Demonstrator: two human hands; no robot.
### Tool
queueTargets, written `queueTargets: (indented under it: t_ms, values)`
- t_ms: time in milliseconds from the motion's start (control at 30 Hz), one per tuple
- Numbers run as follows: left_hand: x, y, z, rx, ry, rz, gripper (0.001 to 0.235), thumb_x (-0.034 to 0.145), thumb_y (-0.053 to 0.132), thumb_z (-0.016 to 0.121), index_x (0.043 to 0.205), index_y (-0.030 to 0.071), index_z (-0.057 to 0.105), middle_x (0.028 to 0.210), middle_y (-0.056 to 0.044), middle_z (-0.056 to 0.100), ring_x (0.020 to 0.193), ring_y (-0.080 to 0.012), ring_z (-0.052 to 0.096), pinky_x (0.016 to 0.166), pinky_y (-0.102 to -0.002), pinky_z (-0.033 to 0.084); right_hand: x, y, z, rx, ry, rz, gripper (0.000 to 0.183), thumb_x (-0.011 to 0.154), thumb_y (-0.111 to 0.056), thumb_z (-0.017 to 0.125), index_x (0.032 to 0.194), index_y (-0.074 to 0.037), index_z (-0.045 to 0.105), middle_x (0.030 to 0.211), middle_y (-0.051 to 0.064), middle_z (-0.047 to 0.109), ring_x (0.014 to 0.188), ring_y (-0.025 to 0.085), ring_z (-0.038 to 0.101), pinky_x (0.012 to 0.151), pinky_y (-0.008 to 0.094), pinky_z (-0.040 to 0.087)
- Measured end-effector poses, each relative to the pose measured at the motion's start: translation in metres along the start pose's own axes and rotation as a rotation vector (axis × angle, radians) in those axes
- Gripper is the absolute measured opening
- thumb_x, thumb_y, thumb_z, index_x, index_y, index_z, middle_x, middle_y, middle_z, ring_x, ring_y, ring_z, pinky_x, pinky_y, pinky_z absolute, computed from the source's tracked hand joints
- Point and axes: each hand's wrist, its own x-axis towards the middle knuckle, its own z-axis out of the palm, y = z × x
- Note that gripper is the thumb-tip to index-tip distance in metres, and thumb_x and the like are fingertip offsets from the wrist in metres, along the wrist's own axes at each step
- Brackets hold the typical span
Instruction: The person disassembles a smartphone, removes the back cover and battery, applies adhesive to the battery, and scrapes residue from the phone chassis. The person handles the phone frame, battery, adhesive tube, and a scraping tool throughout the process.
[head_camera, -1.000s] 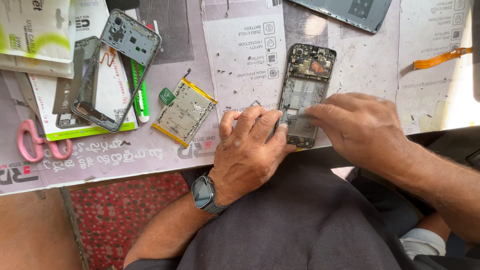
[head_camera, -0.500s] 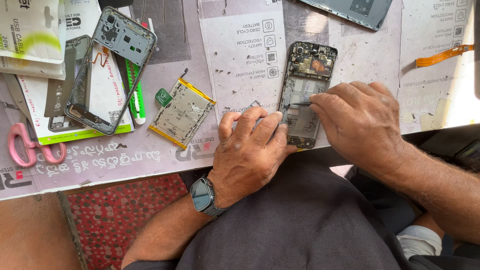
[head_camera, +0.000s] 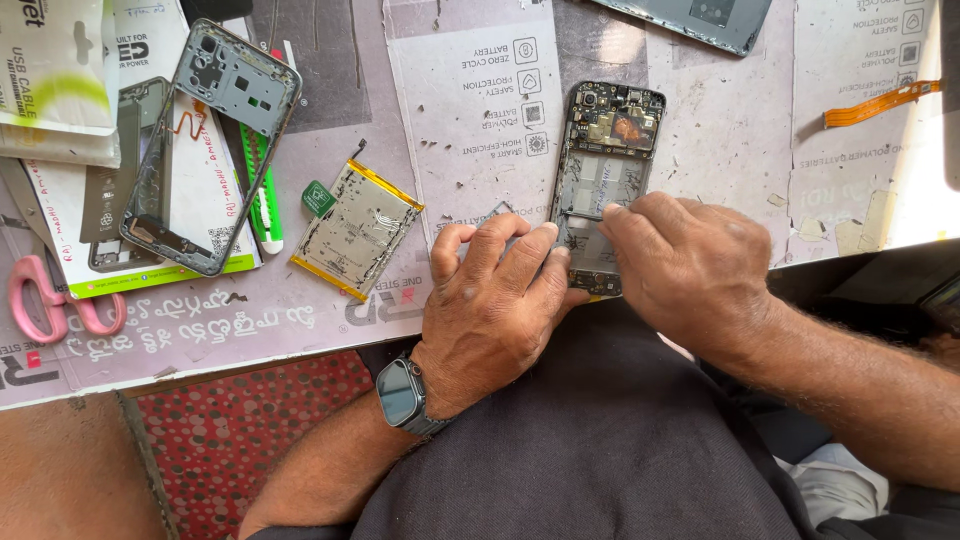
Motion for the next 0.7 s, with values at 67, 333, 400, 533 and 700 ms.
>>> queueTargets:
  t_ms: [67, 333, 400, 533, 700]
  values:
    - [0.0, 0.0, 0.0, -0.007, 0.001, -0.001, 0.035, 0.095, 0.035, 0.08, 0.113, 0.005, 0.074, 0.128, -0.007, 0.064, 0.124, -0.0242, 0.053, 0.106, -0.049, 0.033, -0.002, -0.001, 0.001, 0.001, -0.001, 0.004, 0.011, 0.091, -0.002, 0.076, 0.1, -0.006, 0.072, 0.084, 0.002, 0.066, 0.066, 0.015, 0.065, 0.053, 0.032, 0.048]
    - [0.001, 0.001, 0.0, 0.001, -0.015, -0.007, 0.037, 0.094, 0.036, 0.08, 0.113, 0.005, 0.074, 0.127, -0.007, 0.065, 0.125, -0.0241, 0.054, 0.107, -0.049, 0.032, 0.0, 0.013, 0.007, 0.029, 0.003, 0.008, 0.004, 0.097, -0.005, 0.076, 0.096, -0.005, 0.071, 0.079, 0.003, 0.066, 0.061, 0.013, 0.063, 0.048, 0.03, 0.045]
    - [0.0, 0.001, 0.0, 0.002, -0.014, -0.009, 0.037, 0.094, 0.036, 0.08, 0.113, 0.005, 0.074, 0.127, -0.007, 0.065, 0.124, -0.0242, 0.054, 0.107, -0.049, 0.032, -0.001, 0.011, 0.007, 0.028, 0.017, 0.013, 0.005, 0.098, -0.006, 0.075, 0.097, -0.005, 0.071, 0.08, 0.003, 0.066, 0.065, 0.014, 0.064, 0.051, 0.031, 0.046]
    - [0.0, 0.0, 0.0, 0.002, -0.009, -0.01, 0.037, 0.094, 0.036, 0.08, 0.113, 0.005, 0.075, 0.128, -0.007, 0.064, 0.124, -0.0239, 0.054, 0.107, -0.049, 0.032, -0.004, 0.001, 0.007, 0.002, -0.01, -0.019, 0.004, 0.094, -0.003, 0.075, 0.094, -0.006, 0.073, 0.078, 0.003, 0.068, 0.059, 0.013, 0.062, 0.047, 0.031, 0.045]
    - [0.001, 0.001, 0.0, 0.0, -0.009, -0.009, 0.037, 0.093, 0.035, 0.08, 0.113, 0.005, 0.075, 0.127, -0.006, 0.064, 0.124, -0.0242, 0.054, 0.107, -0.049, 0.032, -0.002, 0.002, 0.004, 0.031, -0.013, -0.018, 0.003, 0.092, -0.004, 0.074, 0.091, -0.007, 0.072, 0.08, 0.003, 0.069, 0.059, 0.012, 0.063, 0.047, 0.03, 0.044]
